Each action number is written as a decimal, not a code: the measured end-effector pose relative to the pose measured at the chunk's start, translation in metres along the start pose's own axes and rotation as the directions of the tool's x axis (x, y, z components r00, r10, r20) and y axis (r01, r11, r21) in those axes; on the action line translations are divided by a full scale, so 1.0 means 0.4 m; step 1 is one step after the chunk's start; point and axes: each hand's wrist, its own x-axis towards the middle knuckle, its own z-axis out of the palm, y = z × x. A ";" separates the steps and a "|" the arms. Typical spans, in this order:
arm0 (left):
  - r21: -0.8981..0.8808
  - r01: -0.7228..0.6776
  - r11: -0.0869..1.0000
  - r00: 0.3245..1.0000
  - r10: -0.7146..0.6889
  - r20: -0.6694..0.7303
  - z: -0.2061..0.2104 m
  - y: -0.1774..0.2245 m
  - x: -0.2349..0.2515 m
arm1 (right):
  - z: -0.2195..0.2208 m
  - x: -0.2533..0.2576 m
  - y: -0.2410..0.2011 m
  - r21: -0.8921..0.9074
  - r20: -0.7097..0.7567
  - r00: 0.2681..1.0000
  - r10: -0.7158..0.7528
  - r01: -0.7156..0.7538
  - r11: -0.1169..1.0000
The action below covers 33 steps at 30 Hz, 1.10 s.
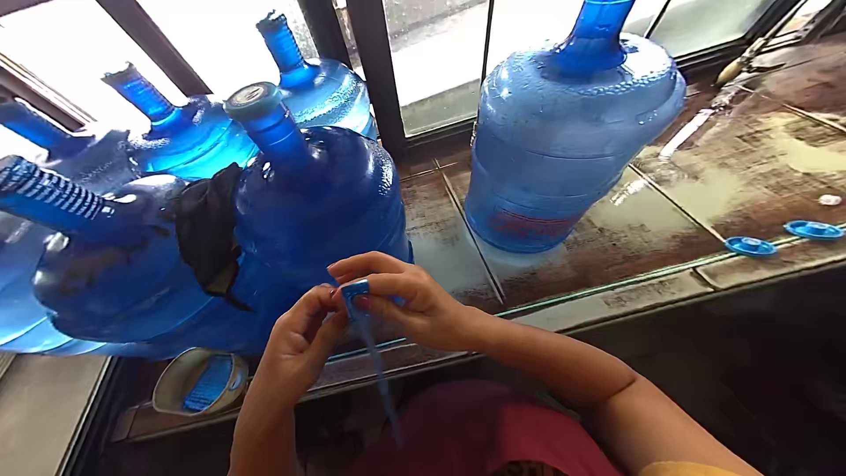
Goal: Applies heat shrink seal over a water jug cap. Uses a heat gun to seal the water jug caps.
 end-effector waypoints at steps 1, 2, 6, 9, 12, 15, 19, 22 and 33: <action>0.055 -0.021 0.998 1.000 0.022 -0.022 0.001 -0.004 0.004 | 0.001 -0.003 0.001 -0.027 -0.041 0.999 -0.006 0.005 1.000; 0.110 -0.033 0.993 0.998 0.039 -0.053 0.002 -0.004 0.007 | -0.001 -0.005 0.001 -0.049 -0.074 0.997 -0.003 -0.001 0.999; 0.276 -0.039 0.960 0.975 0.097 -0.198 0.002 -0.001 0.007 | -0.017 -0.009 -0.012 0.044 -0.081 0.983 0.163 -0.160 0.986; 0.113 -0.004 0.994 0.972 0.030 -0.235 -0.004 -0.012 0.004 | -0.031 -0.005 -0.005 0.284 0.021 0.971 0.236 -0.232 0.930; -0.066 -0.005 0.998 0.981 -0.008 -0.193 -0.007 -0.018 -0.002 | -0.036 0.003 0.010 0.429 0.075 0.960 0.270 -0.275 0.860; -0.178 -0.053 0.983 0.989 0.028 -0.144 -0.008 -0.018 -0.004 | -0.021 0.014 0.009 0.364 0.081 0.953 0.290 -0.299 0.882; -0.187 -0.004 0.982 0.986 -0.028 -0.166 -0.004 0.003 -0.006 | 0.009 0.026 0.007 0.248 0.129 0.949 0.288 -0.312 0.917; -0.370 0.041 0.928 0.981 -0.108 -0.161 -0.022 0.001 -0.010 | 0.002 0.041 0.004 0.318 0.214 0.906 0.365 -0.418 0.851; -0.423 -0.015 0.906 0.978 -0.074 -0.193 -0.114 0.049 0.056 | -0.049 0.185 -0.022 0.394 0.394 0.806 0.442 -0.583 0.711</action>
